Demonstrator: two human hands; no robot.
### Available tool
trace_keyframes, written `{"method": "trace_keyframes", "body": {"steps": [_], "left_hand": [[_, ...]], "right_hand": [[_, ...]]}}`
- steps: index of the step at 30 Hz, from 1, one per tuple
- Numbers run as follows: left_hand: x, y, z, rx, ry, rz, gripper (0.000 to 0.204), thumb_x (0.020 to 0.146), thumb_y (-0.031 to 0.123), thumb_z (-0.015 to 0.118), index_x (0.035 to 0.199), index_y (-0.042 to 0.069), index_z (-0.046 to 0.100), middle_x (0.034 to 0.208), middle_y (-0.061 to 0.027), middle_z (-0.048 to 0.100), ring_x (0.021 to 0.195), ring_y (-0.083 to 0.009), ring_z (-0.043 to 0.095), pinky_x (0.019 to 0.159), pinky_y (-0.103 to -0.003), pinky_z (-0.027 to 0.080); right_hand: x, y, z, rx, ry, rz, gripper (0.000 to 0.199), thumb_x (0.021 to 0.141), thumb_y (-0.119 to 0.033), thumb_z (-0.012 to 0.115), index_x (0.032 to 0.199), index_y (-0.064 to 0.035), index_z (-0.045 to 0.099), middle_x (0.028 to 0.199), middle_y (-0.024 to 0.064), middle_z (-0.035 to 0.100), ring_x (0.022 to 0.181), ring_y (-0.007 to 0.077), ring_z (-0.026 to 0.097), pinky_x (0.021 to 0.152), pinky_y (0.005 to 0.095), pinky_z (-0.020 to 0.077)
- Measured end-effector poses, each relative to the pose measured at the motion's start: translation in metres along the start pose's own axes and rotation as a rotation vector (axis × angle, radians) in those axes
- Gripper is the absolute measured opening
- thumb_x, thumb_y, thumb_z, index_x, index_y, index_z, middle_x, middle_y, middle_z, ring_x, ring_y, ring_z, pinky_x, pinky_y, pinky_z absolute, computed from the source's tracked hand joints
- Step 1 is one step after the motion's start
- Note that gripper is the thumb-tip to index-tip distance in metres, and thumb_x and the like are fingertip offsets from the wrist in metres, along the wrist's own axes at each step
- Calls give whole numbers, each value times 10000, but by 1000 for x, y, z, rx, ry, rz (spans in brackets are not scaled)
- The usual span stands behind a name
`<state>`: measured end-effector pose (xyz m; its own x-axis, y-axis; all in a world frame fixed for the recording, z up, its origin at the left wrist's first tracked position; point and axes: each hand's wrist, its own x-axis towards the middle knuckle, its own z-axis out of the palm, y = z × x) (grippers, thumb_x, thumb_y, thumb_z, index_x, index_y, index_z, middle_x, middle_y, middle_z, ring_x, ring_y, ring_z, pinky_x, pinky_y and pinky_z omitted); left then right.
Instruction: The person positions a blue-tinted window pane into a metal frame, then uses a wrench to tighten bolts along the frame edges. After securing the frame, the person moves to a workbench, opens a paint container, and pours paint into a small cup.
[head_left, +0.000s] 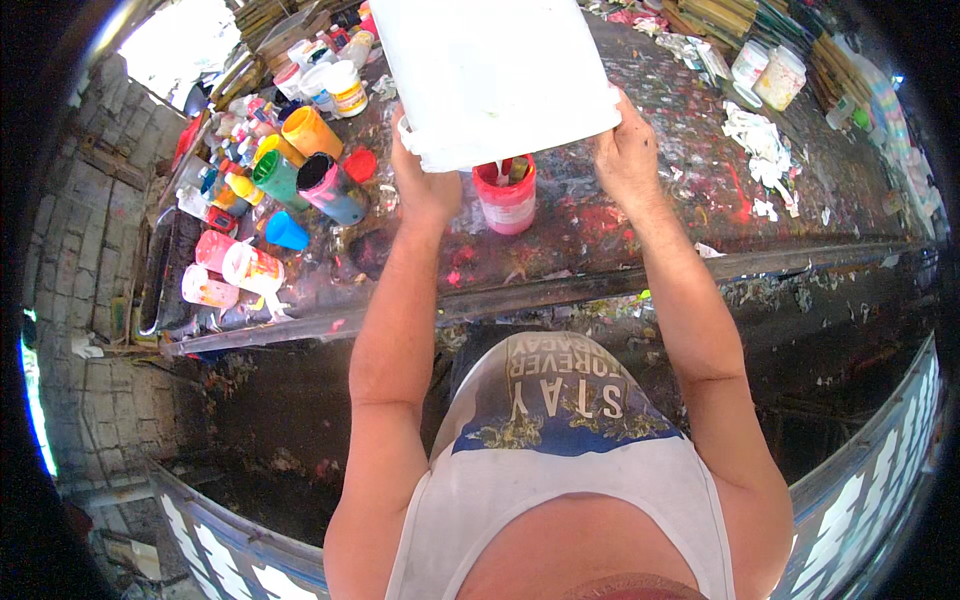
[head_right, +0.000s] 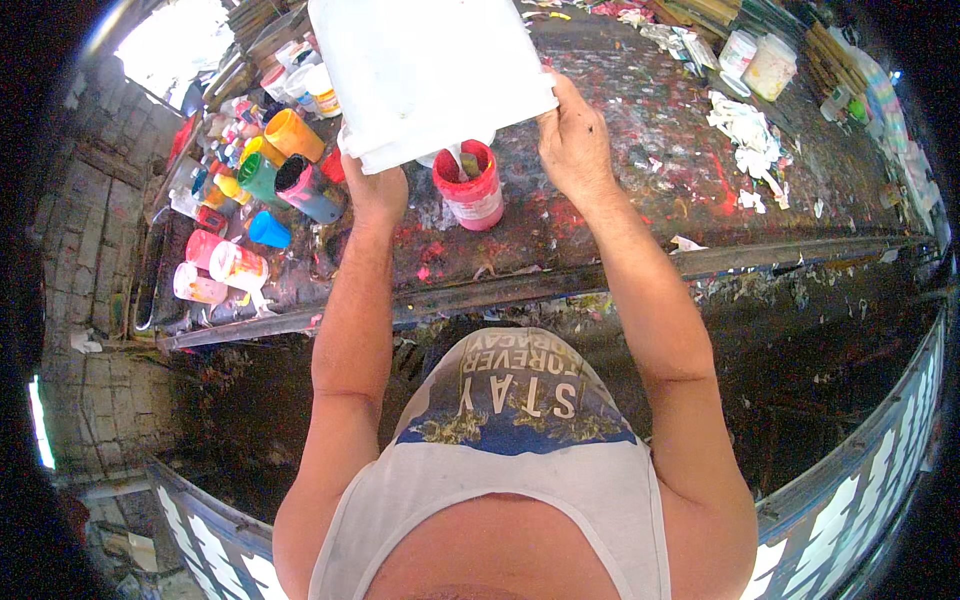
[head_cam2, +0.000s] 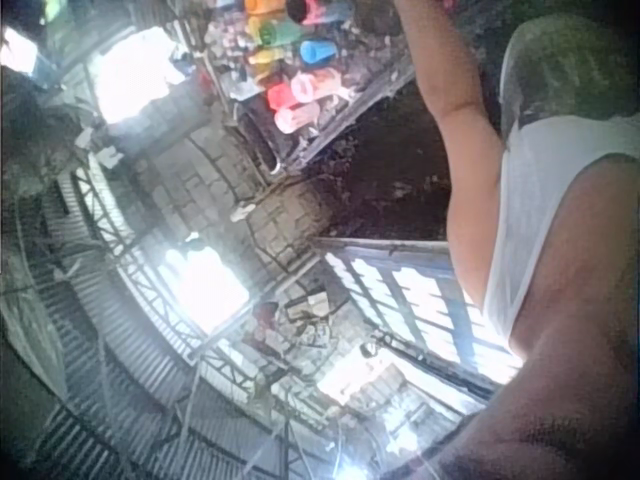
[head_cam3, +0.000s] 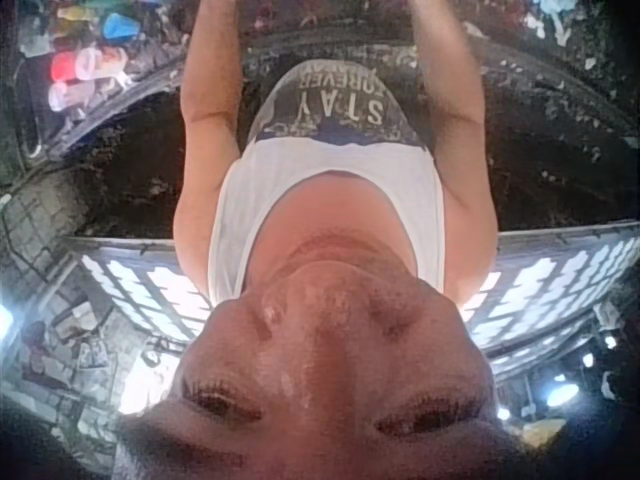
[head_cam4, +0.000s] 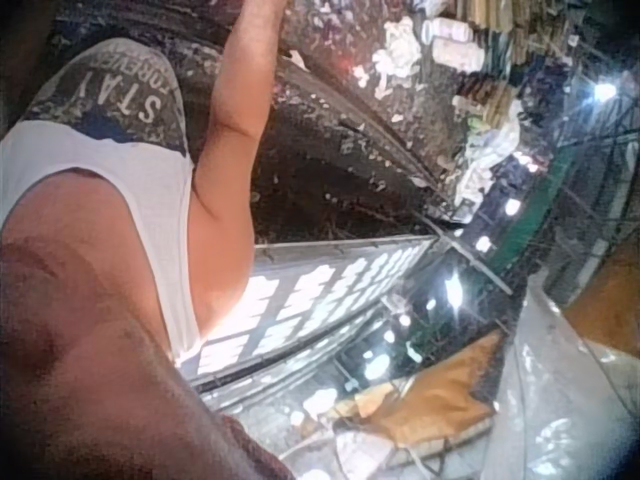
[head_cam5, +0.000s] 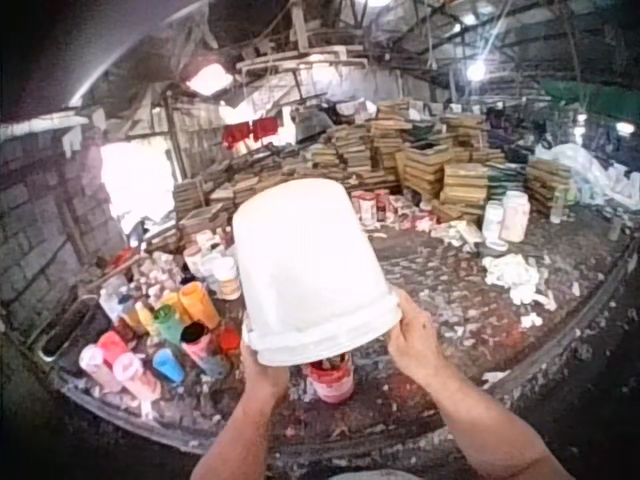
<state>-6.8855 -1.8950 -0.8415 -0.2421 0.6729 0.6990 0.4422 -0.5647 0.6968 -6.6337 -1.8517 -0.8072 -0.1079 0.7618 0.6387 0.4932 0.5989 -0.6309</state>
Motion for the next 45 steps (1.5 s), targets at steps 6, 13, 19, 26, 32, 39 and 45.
{"method": "trace_keyframes", "body": {"steps": [6,13,19,26,32,39,45], "left_hand": [[15,-3,-5,-22,-49,40,548,983,-82,658,1503,-30,491,1378,-135,670,1297,-237,640,1122,-383,495],[18,-6,-4,-86,-71,-31,461,1006,-41,645,1453,-27,532,1349,-128,673,1266,-235,647,1106,-380,504],[20,-9,-5,27,-64,4,444,1005,-30,652,1436,-25,548,1348,-135,678,1262,-242,653,1102,-384,510],[22,-12,-5,80,-26,67,474,997,-12,674,1452,-34,546,1377,-156,678,1291,-270,653,1117,-392,504],[23,-13,-7,43,7,61,488,1001,9,680,1467,-43,545,1408,-169,664,1318,-284,644,1128,-400,498],[25,-10,-10,-65,-44,-14,459,1014,34,683,1453,-30,567,1407,-156,658,1317,-272,641,1121,-392,499],[26,-8,-9,-30,-59,14,446,1023,60,699,1439,-23,561,1389,-152,667,1298,-256,649,1105,-391,510]], "right_hand": [[-3,9,6,50,0,39,393,1161,-249,551,1498,-54,604,1313,224,757,1220,332,755,997,425,594],[0,3,2,100,24,50,379,1151,-233,583,1478,-47,629,1293,208,772,1216,305,758,996,402,590],[3,2,0,89,34,12,378,1149,-234,592,1474,-46,633,1230,193,791,1147,258,775,958,383,598],[4,4,2,53,34,-5,382,1151,-257,598,1476,-62,635,1184,176,792,1071,237,782,900,375,602],[5,7,6,66,54,-26,394,1151,-269,596,1488,-69,631,1229,189,788,1149,269,775,962,387,600],[3,8,7,95,57,8,407,1152,-278,591,1493,-59,627,1275,197,781,1198,290,764,990,396,595],[3,8,6,84,56,-7,408,1161,-292,572,1494,-63,629,1270,191,784,1192,282,766,982,398,601]]}}
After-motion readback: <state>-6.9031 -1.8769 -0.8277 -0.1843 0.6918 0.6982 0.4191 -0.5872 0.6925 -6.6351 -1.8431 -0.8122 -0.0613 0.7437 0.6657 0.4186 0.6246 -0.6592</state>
